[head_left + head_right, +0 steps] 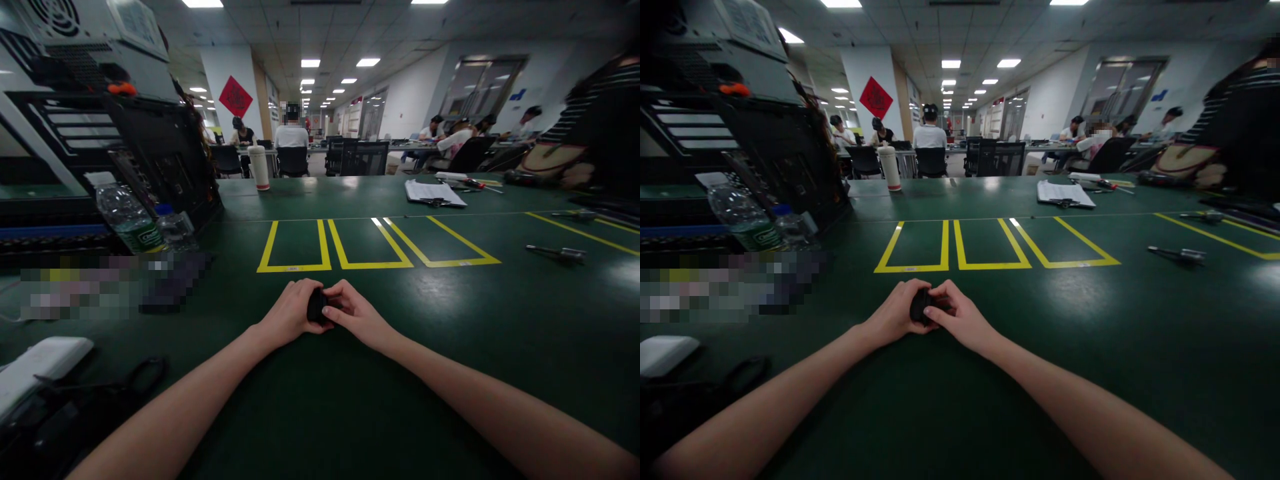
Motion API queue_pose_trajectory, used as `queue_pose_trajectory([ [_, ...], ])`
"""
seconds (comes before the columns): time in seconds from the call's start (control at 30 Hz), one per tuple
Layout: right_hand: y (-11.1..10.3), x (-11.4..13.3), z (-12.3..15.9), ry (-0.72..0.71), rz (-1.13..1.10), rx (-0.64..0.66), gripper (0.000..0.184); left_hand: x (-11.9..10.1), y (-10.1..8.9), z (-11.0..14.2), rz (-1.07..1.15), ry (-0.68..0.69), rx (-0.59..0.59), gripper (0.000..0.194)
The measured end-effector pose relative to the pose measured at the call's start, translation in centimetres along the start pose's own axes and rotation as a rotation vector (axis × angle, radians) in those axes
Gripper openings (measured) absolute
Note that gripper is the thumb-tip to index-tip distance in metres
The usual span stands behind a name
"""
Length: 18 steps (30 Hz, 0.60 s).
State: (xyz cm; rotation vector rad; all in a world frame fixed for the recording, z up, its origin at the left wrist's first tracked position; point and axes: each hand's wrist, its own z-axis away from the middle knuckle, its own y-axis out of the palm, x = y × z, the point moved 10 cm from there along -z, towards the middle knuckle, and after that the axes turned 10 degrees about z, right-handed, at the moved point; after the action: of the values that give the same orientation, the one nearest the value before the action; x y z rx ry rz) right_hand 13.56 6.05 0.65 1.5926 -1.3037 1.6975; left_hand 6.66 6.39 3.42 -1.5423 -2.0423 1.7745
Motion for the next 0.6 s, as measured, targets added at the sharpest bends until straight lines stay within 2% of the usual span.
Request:
queue_pose_trajectory([
  [0.2,-0.1,-0.7,0.0,0.064,0.076,-0.009,0.028,0.5,0.3,0.0,0.02,-0.033,-0.01,0.055],
  [0.37,0.1,0.5,0.3,-0.009,0.055,0.028,0.027,0.1,0.1,0.1,0.004,-0.025,0.026,0.055],
  [0.6,0.1,-0.2,0.0,0.036,-0.002,0.005,0.019,-0.4,-0.1,-0.1,0.016,-0.035,0.048,0.054],
])
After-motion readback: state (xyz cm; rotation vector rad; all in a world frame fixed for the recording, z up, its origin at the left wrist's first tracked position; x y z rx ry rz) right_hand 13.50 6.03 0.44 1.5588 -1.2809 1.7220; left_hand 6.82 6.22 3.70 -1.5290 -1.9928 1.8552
